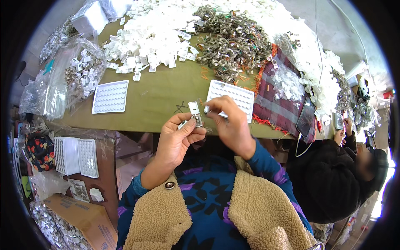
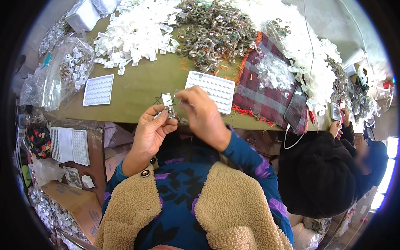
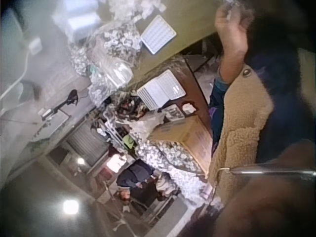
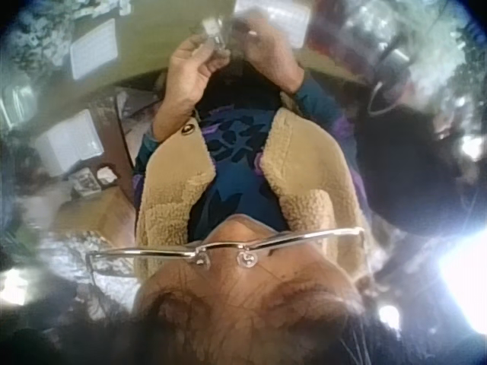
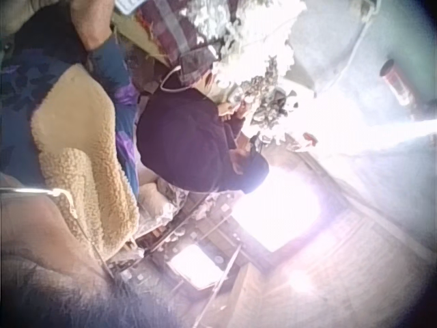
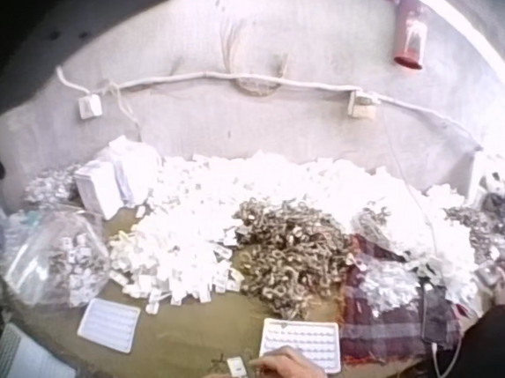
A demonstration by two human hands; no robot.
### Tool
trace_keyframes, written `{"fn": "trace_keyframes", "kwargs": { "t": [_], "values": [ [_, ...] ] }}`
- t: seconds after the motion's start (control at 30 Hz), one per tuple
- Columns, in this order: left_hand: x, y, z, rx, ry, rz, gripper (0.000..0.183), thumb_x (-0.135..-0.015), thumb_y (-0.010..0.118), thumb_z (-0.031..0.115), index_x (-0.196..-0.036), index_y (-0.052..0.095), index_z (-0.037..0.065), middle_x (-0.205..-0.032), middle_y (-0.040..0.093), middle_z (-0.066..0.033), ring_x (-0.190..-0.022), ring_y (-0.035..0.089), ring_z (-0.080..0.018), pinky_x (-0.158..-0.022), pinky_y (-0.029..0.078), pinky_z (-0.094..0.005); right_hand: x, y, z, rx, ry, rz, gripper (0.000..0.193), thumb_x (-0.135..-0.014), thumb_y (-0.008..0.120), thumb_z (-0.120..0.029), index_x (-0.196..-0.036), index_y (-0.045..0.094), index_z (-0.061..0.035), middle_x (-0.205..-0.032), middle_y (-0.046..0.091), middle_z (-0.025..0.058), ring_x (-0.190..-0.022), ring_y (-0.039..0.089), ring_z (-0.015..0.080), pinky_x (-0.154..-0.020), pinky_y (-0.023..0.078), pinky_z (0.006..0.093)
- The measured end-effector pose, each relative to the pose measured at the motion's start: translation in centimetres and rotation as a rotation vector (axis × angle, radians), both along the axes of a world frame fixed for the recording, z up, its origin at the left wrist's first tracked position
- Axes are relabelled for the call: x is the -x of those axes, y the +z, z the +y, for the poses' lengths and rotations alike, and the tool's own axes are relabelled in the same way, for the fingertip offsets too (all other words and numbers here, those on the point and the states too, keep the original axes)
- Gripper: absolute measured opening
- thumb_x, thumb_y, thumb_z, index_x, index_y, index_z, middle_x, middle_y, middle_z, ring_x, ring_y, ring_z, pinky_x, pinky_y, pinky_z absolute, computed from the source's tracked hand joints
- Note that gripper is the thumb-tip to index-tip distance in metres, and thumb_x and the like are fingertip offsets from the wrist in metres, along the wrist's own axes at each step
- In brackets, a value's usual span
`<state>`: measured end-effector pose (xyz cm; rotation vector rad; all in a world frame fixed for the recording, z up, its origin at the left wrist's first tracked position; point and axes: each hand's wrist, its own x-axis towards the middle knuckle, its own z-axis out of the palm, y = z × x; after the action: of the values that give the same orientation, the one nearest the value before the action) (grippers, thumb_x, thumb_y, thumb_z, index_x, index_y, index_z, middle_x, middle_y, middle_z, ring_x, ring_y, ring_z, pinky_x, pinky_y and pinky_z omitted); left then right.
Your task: The person repeatedly picks small white plastic housings and metal contacts from a table, inserts the contacts into the housings, and places the assembled units into a white tray. The person handles items one at a time and continues the cycle throughout the clip.
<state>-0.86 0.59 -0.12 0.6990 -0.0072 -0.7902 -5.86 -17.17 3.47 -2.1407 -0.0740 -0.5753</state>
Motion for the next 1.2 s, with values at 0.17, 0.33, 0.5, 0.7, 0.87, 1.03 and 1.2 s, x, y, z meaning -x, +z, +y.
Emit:
{"fn": "trace_keyframes", "kwargs": {
  "t": [0.17,0.33,0.5,0.7,0.87,1.03,1.2],
  "values": [
    [1.1,0.2,-0.1,-0.033,-0.006,-0.009,0.016,-0.099,0.06,0.008,-0.112,0.061,-0.001,-0.092,0.07,-0.0108,-0.08,0.072,-0.0178,-0.072,0.062,-0.0319,1.4,-0.7,3.2,0.008,-0.073,-0.097,0.022,-0.082,0.066,0.006,-0.103,0.063,-0.0003,-0.097,0.061,0.0156,-0.086,0.063,0.0323,-0.073,0.052,0.0376],
    [1.7,0.1,0.3,-0.065,0.011,-0.002,0.015,-0.098,0.061,0.007,-0.11,0.062,-0.002,-0.089,0.069,-0.0101,-0.076,0.07,-0.0168,-0.069,0.062,-0.0314,1.2,-0.3,2.1,-0.03,0.12,0.008,0.022,-0.081,0.067,0.006,-0.103,0.063,0.0003,-0.094,0.062,0.0162,-0.085,0.064,0.0329,-0.072,0.052,0.0363],
    [2.1,0.1,0.6,-0.06,0.023,0.045,0.017,-0.097,0.063,0.006,-0.11,0.062,-0.004,-0.085,0.069,-0.0118,-0.073,0.07,-0.0175,-0.067,0.062,-0.0326,0.8,0.1,0.5,-0.06,0.299,0.148,0.028,-0.081,0.065,0.007,-0.109,0.064,0.0011,-0.094,0.067,0.0158,-0.085,0.066,0.0325,-0.075,0.053,0.0366],
    [1.0,0.3,1.7,-0.102,0.026,0.008,0.015,-0.095,0.064,0.007,-0.104,0.064,-0.005,-0.091,0.071,-0.0134,-0.072,0.07,-0.0176,-0.066,0.062,-0.0302,1.9,-0.4,2.8,0.142,0.161,-0.196,0.034,-0.087,0.058,0.007,-0.121,0.06,0.0041,-0.099,0.071,0.0132,-0.083,0.066,0.0301,-0.078,0.052,0.0363],
    [1.1,0.7,2.2,-0.112,-0.062,-0.071,0.016,-0.09,0.068,0.004,-0.102,0.064,-0.005,-0.087,0.071,-0.0143,-0.063,0.069,-0.0174,-0.056,0.06,-0.0296,1.8,0.5,2.9,-0.359,-0.013,0.224,0.023,-0.098,0.059,-0.006,-0.118,0.06,0.0055,-0.091,0.068,0.0051,-0.076,0.062,0.0117,-0.072,0.053,0.0281],
    [1.0,0.3,1.8,-0.139,-0.102,-0.006,0.014,-0.091,0.069,0.006,-0.101,0.064,-0.003,-0.087,0.071,-0.0138,-0.059,0.067,-0.0148,-0.052,0.058,-0.0269,0.8,0.2,3.2,-0.425,0.05,0.353,0.015,-0.088,0.073,-0.008,-0.088,0.064,0.0041,-0.088,0.067,0.0101,-0.072,0.063,0.0128,-0.057,0.048,0.0276],
    [1.4,-0.2,2.3,0.227,-0.219,0.241,0.026,-0.094,0.07,0.018,-0.108,0.061,-0.002,-0.086,0.065,-0.006,-0.057,0.056,-0.0035,-0.049,0.049,-0.017,1.7,1.3,0.9,-0.158,0.343,0.025,0.022,-0.08,0.077,-0.007,-0.099,0.071,0.0008,-0.103,0.066,0.0158,-0.088,0.065,0.0294,-0.076,0.053,0.0374]
  ]
}}
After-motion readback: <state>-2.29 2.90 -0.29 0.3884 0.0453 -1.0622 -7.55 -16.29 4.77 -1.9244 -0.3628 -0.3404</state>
